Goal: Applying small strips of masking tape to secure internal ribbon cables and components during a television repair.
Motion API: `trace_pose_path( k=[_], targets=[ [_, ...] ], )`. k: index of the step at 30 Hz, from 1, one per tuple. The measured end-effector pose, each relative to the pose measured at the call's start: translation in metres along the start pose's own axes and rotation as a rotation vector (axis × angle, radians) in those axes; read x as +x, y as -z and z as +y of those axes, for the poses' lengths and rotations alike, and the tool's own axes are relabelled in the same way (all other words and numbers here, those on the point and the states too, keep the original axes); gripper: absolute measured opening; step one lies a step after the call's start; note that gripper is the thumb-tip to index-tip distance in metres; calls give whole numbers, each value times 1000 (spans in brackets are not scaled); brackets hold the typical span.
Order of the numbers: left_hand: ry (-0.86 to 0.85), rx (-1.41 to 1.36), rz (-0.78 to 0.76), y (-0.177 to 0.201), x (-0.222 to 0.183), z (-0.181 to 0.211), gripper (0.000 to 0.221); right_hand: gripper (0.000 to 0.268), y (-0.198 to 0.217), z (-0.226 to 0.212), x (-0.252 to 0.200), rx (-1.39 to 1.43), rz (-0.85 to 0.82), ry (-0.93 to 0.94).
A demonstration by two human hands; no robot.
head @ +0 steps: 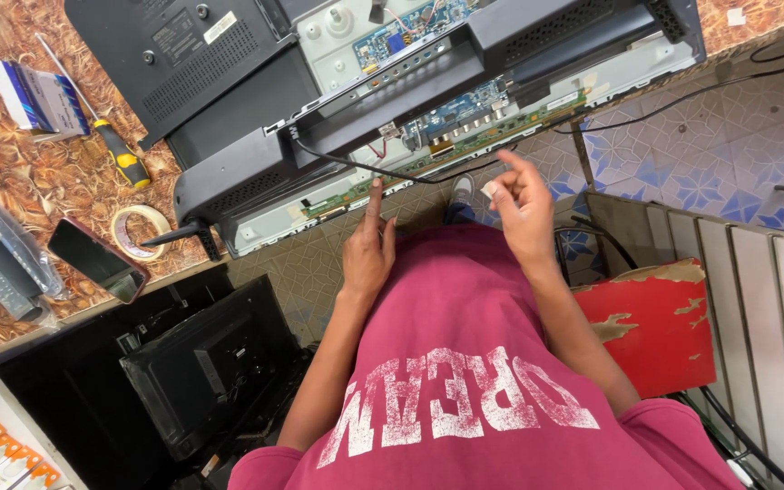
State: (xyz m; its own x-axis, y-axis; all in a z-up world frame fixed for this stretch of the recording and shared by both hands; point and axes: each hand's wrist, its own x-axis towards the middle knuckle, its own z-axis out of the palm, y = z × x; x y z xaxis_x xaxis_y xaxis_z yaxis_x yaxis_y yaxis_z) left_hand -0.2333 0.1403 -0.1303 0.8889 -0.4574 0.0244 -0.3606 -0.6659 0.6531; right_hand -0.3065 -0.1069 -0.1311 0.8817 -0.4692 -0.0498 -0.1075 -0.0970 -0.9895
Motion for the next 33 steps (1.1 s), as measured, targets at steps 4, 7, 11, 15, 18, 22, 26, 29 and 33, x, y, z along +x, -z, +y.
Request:
trace_pose_path(
  k=[4, 7, 11, 15, 18, 22, 26, 29, 33],
  targets=[
    [14, -21, 25, -15, 0, 4, 69, 55, 24, -9, 17, -103, 35, 57],
    [27, -18, 50, -27, 1, 7, 68, 61, 37, -4, 28, -255, 7, 33],
    [60, -52, 84, -40, 0, 8, 70, 68, 41, 12, 32, -437, -53, 78],
    [78, -71, 141, -54, -3, 7, 70, 77, 47, 20, 31, -480, -100, 144],
    [76, -91, 180, -65, -5, 5, 70, 76, 53, 21, 33, -453, -111, 165],
    [79, -91, 203, -75, -7, 9, 69, 76, 62, 25, 33, -439, -148, 163],
    [77, -64, 233, -82, -5, 10, 71, 78, 65, 27, 35, -478, -191, 162],
    [85, -70, 250, -83, -6, 14, 70, 78, 68, 25, 35, -462, -204, 161],
    [97, -99, 296, -85, -5, 20, 69, 81, 75, 29, 37, -433, -143, 163]
  ],
)
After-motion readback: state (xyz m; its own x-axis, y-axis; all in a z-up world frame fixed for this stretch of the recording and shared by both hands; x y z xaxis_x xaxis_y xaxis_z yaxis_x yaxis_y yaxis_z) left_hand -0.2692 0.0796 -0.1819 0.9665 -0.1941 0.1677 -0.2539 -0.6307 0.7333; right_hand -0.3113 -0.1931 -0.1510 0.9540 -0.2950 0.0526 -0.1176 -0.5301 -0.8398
